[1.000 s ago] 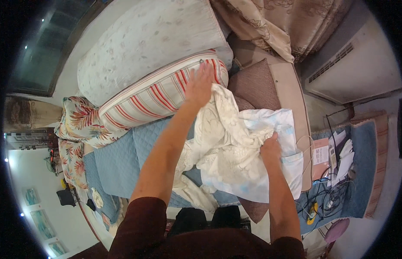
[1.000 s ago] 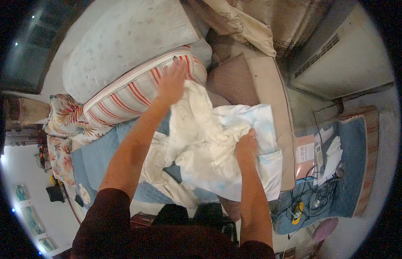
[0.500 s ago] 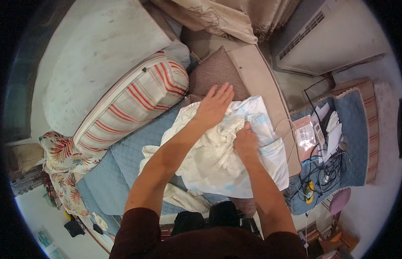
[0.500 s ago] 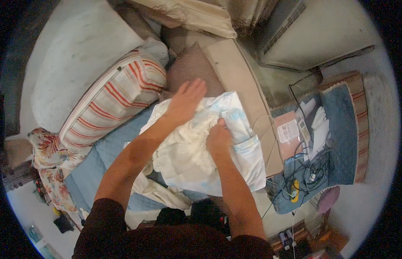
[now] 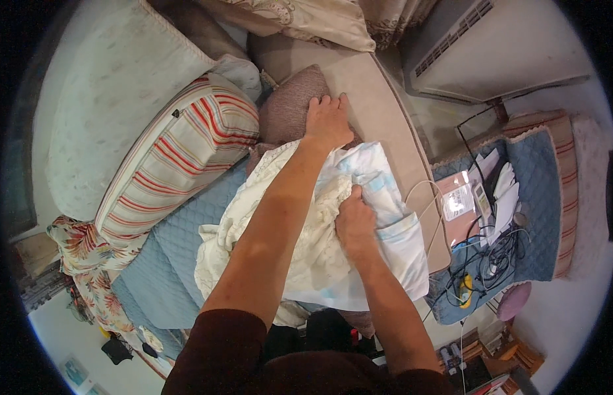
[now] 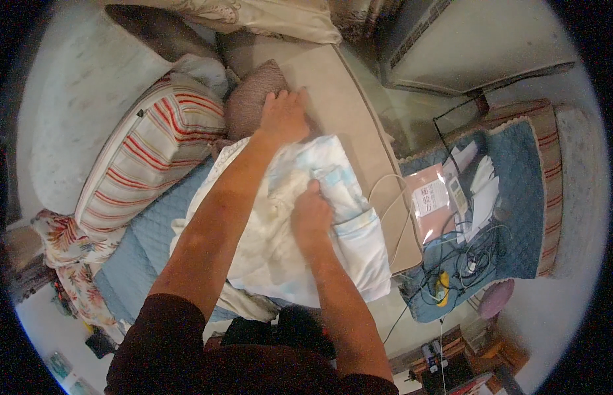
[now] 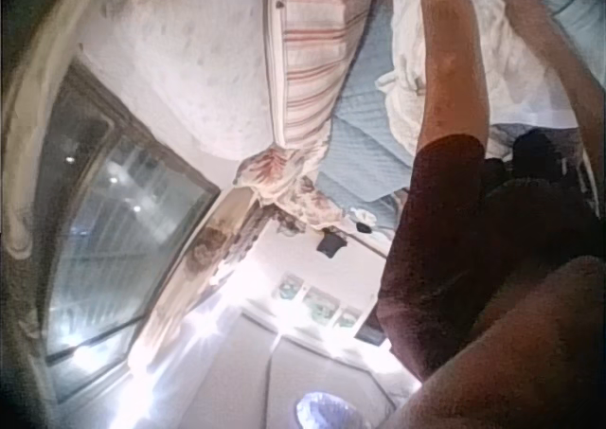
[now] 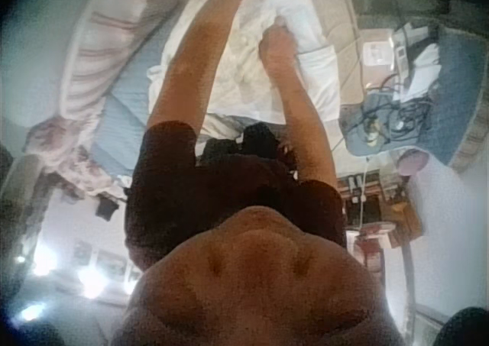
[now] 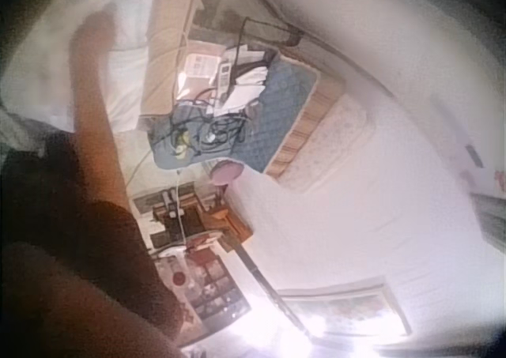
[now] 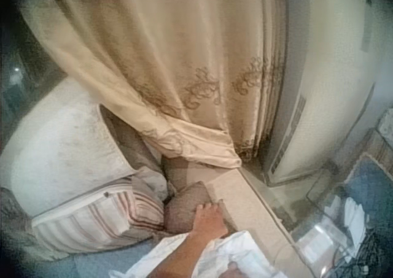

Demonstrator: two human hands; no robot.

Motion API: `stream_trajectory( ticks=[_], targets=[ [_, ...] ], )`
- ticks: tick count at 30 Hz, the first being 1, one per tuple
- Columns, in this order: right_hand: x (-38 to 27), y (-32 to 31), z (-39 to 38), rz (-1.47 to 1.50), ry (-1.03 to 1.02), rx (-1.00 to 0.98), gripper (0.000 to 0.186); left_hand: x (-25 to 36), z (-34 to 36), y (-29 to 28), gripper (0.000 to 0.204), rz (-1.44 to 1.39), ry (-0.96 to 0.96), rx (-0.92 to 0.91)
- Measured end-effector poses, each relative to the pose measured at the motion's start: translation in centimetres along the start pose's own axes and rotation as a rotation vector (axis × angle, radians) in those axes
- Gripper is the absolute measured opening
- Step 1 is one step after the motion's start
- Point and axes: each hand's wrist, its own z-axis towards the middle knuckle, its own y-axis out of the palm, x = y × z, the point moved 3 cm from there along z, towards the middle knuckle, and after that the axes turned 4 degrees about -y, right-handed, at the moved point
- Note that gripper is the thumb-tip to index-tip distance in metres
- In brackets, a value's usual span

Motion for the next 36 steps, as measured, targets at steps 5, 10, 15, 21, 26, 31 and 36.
stream_trajectory(
  ticks=[5, 10, 15, 21, 26, 31, 36],
  targets=[
    [0.3, 0.2, 0.1, -0.011, 0.05, -0.01, 0.031, 0.3, 1.5, -0.4, 0.058, -0.09, -0.096, -0.249],
    [0.4, 0.8, 0.4, 0.04, 0.034, 0.046, 0.03, 0.5, 0.2, -0.8, 0.048, -0.096, -0.091, -0.178],
    [-0.6, -0.2, 0.4, -0.07, -0.027, 0.044, 0.024, 1.1, -5.2, 0.3, 0.033, -0.043, 0.022, 0.152],
    [0.3, -0.5, 0.0, -0.025, -0.005, 0.08, 0.042, -0.1, -17.3, -4.5, 0.034, -0.437, -0.061, 0.218],
    [1.1, -2.1, -3.7, 0.126, 0.017, 0.091, 0.053, -6.4, -29.7, -9.9, 0.047, -0.526, -0.174, 0.285],
    [-0.8, -4.7, -10.8, 0.298, -0.355, 0.357, 0.064, -18.4, -42.1, -15.2, 0.047, -0.516, -0.326, 0.498],
    [-7.0, -8.5, -18.7, -0.008, -0.465, 0.117, 0.042, -27.5, -52.2, -26.3, 0.033, -0.502, -0.602, 0.651]
  ],
)
